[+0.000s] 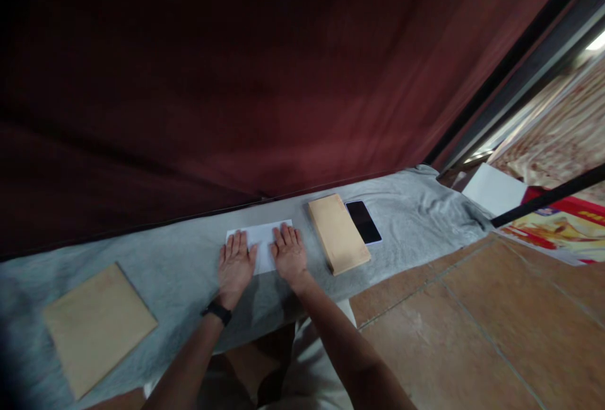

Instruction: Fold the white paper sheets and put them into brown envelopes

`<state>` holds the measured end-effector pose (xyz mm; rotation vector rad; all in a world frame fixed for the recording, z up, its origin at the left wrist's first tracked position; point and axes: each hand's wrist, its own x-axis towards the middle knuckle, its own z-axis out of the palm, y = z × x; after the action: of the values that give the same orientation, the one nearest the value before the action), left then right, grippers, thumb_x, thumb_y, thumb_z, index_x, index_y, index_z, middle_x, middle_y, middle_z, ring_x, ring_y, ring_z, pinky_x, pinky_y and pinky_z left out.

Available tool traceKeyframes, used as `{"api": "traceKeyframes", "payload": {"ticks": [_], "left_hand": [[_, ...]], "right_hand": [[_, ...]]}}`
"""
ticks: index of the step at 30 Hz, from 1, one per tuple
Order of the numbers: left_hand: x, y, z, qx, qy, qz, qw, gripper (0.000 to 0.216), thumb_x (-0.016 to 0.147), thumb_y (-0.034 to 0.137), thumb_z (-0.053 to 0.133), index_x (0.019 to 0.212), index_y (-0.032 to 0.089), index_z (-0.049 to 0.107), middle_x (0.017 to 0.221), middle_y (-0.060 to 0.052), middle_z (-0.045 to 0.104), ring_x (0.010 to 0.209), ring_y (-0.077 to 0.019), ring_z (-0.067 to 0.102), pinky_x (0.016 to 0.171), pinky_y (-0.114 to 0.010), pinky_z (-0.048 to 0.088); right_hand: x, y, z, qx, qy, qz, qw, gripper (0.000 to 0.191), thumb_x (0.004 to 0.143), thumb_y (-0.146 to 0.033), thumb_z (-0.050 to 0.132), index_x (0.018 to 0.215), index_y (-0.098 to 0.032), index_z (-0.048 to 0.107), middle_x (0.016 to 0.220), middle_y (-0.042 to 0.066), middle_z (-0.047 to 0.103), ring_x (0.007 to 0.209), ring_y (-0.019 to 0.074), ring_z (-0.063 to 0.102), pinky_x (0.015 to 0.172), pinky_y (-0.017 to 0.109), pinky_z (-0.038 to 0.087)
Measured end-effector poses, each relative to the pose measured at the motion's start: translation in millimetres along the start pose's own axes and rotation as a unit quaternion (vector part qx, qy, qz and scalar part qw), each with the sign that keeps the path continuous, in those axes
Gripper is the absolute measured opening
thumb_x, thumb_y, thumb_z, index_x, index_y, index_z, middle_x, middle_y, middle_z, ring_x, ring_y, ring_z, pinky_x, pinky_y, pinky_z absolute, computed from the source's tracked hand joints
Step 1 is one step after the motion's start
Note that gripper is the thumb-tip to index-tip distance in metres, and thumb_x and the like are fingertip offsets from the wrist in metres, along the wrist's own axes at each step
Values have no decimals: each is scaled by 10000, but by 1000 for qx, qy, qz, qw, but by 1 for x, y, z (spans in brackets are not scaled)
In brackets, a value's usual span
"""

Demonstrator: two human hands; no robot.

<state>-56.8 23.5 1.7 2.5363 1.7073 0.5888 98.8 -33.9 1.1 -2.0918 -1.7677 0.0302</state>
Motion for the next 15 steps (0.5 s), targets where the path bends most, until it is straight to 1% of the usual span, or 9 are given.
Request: {"api": "traceKeyframes", "payload": {"ticks": [3,5,7,9,11,13,15], "left_hand": [[-5,-16,-5,12,15,-26,999,669,1026,445,272,1534,17,354,1572,-231,401,1488,-334,341,1214,-527,265],[-8,-21,-7,18,14,-30,999,681,1027,444,262,1531,-6,348,1568,-244,401,1482,-345,347,1214,-531,260],[-10,-21,-8,20,13,-34,999,680,1026,441,262,1531,-7,349,1570,-242,401,1483,-346,344,1218,-531,252],[-10,-20,-8,17,14,-36,999,676,1023,436,269,1533,-1,347,1574,-239,396,1489,-340,334,1223,-527,245],[-10,-19,-8,14,18,-37,999,675,1021,430,275,1535,-1,341,1575,-243,392,1494,-336,325,1222,-532,245],[-10,-18,-8,11,22,-38,999,670,1019,424,278,1539,6,336,1574,-243,394,1496,-332,323,1219,-538,249],[-10,-19,-9,6,20,-38,999,661,1016,417,287,1539,17,342,1570,-237,402,1496,-325,327,1220,-532,252]], "right_hand": [[2,14,-3,-14,5,24,1000,554,1058,-427,377,1524,-132,431,1589,151,396,1466,300,375,1205,490,256],[2,20,-6,-22,7,33,999,572,1057,-434,378,1533,-120,412,1584,156,402,1460,308,382,1206,501,246],[4,18,-7,-30,10,39,999,571,1055,-415,382,1526,-94,416,1576,172,408,1458,317,385,1208,515,233],[9,8,-6,-35,18,48,998,551,1055,-368,380,1509,-61,433,1568,198,407,1464,324,375,1213,534,215],[14,-9,-3,-31,23,42,998,527,1053,-326,373,1509,-69,435,1574,198,398,1477,311,358,1218,537,206],[19,-26,2,-9,11,-4,1000,519,1053,-346,388,1537,-160,413,1596,138,385,1482,278,356,1224,506,220],[22,-37,7,4,-9,-19,1000,492,1057,-374,390,1514,-206,456,1599,102,394,1471,260,376,1228,474,228]]}}
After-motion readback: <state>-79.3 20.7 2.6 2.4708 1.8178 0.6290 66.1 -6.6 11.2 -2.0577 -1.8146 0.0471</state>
